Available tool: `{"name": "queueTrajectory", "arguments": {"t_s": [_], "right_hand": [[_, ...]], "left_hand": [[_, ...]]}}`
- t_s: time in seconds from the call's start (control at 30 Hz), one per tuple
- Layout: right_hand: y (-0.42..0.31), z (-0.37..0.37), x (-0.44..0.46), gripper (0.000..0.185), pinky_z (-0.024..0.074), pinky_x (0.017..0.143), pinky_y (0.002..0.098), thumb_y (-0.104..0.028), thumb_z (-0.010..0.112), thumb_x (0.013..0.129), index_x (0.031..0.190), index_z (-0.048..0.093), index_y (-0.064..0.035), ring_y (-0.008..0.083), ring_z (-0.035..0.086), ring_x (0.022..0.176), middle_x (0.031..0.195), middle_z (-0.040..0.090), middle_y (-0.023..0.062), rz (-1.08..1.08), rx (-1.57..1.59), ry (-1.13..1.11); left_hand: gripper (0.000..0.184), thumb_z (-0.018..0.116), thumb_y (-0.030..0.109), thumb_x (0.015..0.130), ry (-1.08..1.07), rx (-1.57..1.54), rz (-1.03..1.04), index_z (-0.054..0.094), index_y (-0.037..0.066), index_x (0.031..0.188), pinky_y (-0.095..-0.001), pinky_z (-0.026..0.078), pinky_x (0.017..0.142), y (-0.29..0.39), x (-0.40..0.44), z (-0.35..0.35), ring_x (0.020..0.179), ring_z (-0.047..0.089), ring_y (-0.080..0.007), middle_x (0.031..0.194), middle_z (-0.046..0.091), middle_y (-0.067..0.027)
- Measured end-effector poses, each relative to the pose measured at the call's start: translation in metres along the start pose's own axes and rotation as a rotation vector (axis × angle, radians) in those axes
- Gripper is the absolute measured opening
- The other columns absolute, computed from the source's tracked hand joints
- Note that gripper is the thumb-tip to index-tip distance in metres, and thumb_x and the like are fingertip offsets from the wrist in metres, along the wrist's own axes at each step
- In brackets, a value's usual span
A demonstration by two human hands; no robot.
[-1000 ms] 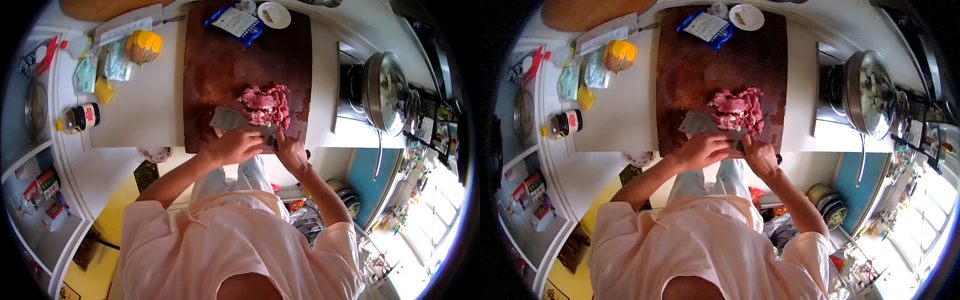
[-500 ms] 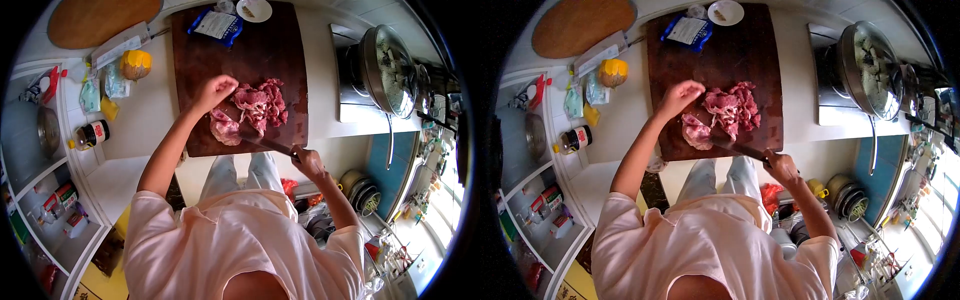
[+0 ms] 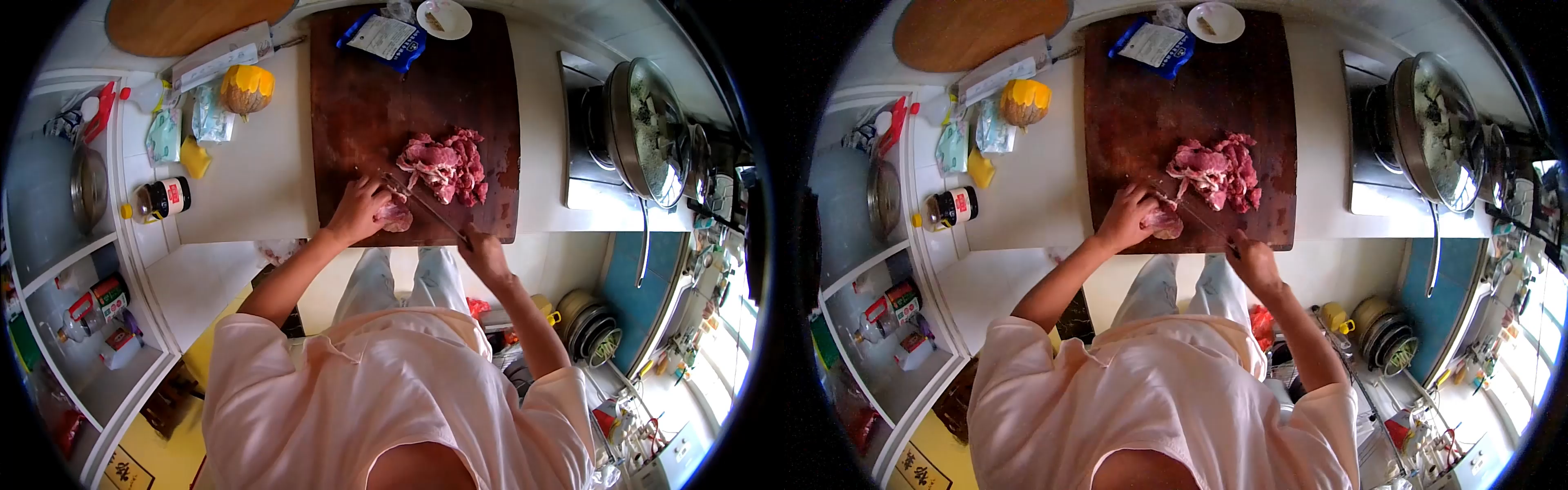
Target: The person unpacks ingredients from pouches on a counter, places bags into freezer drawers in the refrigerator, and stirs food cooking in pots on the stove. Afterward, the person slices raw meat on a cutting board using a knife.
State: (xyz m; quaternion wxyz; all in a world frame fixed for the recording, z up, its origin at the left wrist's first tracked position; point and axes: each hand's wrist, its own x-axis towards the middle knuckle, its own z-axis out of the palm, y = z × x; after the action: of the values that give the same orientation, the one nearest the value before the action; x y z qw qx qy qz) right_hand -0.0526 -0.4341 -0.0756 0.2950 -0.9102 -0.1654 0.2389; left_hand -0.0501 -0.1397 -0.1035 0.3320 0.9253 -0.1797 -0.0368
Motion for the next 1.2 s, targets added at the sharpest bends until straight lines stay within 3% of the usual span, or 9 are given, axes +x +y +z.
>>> {"name": "queueTrajectory", "arguments": {"t_s": [0.2,0.33,0.47,0.57,0.6,0.7,0.87,0.97,1.2], "right_hand": [[-0.031,0.051,0.055,0.028,0.0470,0.058,0.0488,-0.016,0.057,0.081,0.104,0.054,-0.0010,0.0414,0.059,0.068,0.071,0.059,0.0237,-0.013,-0.090,-0.018],[-0.021,0.037,0.065,0.024,0.0467,0.060,0.0484,-0.017,0.057,0.080,0.100,0.056,-0.0044,0.0414,0.059,0.070,0.073,0.059,0.0249,-0.020,-0.067,0.037],[0.000,0.019,0.047,0.020,0.0459,0.055,0.0485,-0.015,0.059,0.080,0.099,0.056,-0.0076,0.0417,0.059,0.065,0.069,0.059,0.0241,0.019,-0.033,0.154],[-0.013,0.013,0.034,0.020,0.0454,0.051,0.0482,-0.012,0.059,0.081,0.099,0.056,-0.0056,0.0417,0.058,0.061,0.066,0.058,0.0235,-0.057,-0.055,0.193],[-0.019,0.012,0.027,0.019,0.0451,0.051,0.0484,-0.013,0.059,0.082,0.099,0.056,-0.0046,0.0419,0.058,0.060,0.065,0.058,0.0235,-0.024,-0.043,0.196],[-0.033,0.012,0.016,0.019,0.0446,0.050,0.0482,-0.014,0.058,0.083,0.098,0.055,-0.0031,0.0420,0.057,0.058,0.063,0.057,0.0229,0.035,-0.029,0.174],[-0.037,0.019,0.014,0.017,0.0441,0.049,0.0475,-0.015,0.058,0.084,0.096,0.055,-0.0028,0.0418,0.057,0.057,0.062,0.057,0.0226,0.037,-0.009,0.202],[-0.036,0.017,0.007,0.015,0.0439,0.049,0.0471,-0.014,0.058,0.085,0.094,0.055,-0.0031,0.0412,0.057,0.057,0.062,0.057,0.0224,0.073,-0.041,0.192],[-0.047,0.009,0.013,0.011,0.0455,0.050,0.0455,-0.014,0.056,0.086,0.093,0.056,-0.0050,0.0392,0.059,0.060,0.066,0.059,0.0205,0.017,-0.204,0.115]], "left_hand": [[0.030,0.068,0.004,0.058,0.249,0.012,-0.024,0.052,0.005,0.084,-0.0465,0.038,0.094,0.013,-0.021,0.022,0.113,0.045,-0.0354,0.114,0.050,-0.0120],[0.031,0.070,0.005,0.058,0.412,0.025,-0.096,0.051,0.005,0.082,-0.0441,0.043,0.081,0.015,-0.039,0.013,0.098,0.052,-0.0348,0.108,0.052,-0.0120],[0.035,0.073,0.008,0.058,0.567,-0.176,-0.402,0.048,0.004,0.082,-0.0417,0.045,0.072,-0.003,-0.037,0.012,0.086,0.053,-0.0354,0.093,0.054,-0.0147],[0.034,0.073,0.010,0.061,0.259,-0.287,-0.768,0.048,0.004,0.083,-0.0420,0.045,0.073,0.006,-0.022,0.004,0.087,0.053,-0.0353,0.090,0.053,-0.0157],[0.035,0.074,0.016,0.064,0.217,-0.203,-0.724,0.052,0.004,0.090,-0.0432,0.045,0.077,0.005,-0.023,0.010,0.092,0.054,-0.0361,0.098,0.055,-0.0155],[0.044,0.075,0.020,0.065,0.569,0.020,-0.355,0.053,0.005,0.101,-0.0450,0.044,0.082,0.012,-0.007,0.004,0.100,0.052,-0.0373,0.109,0.054,-0.0151],[0.057,0.074,0.015,0.065,0.329,0.026,-0.243,0.052,0.006,0.117,-0.0434,0.042,0.092,0.012,0.008,0.023,0.110,0.049,-0.0346,0.127,0.045,-0.0125],[0.051,0.069,0.014,0.067,0.205,-0.024,-0.090,0.054,0.007,0.115,-0.0438,0.041,0.092,0.002,0.001,0.024,0.109,0.048,-0.0337,0.123,0.048,-0.0121],[0.036,0.064,0.011,0.070,0.393,-0.024,-0.049,0.059,0.008,0.106,-0.0429,0.043,0.090,0.002,0.009,0.023,0.107,0.050,-0.0332,0.115,0.053,-0.0115]]}}
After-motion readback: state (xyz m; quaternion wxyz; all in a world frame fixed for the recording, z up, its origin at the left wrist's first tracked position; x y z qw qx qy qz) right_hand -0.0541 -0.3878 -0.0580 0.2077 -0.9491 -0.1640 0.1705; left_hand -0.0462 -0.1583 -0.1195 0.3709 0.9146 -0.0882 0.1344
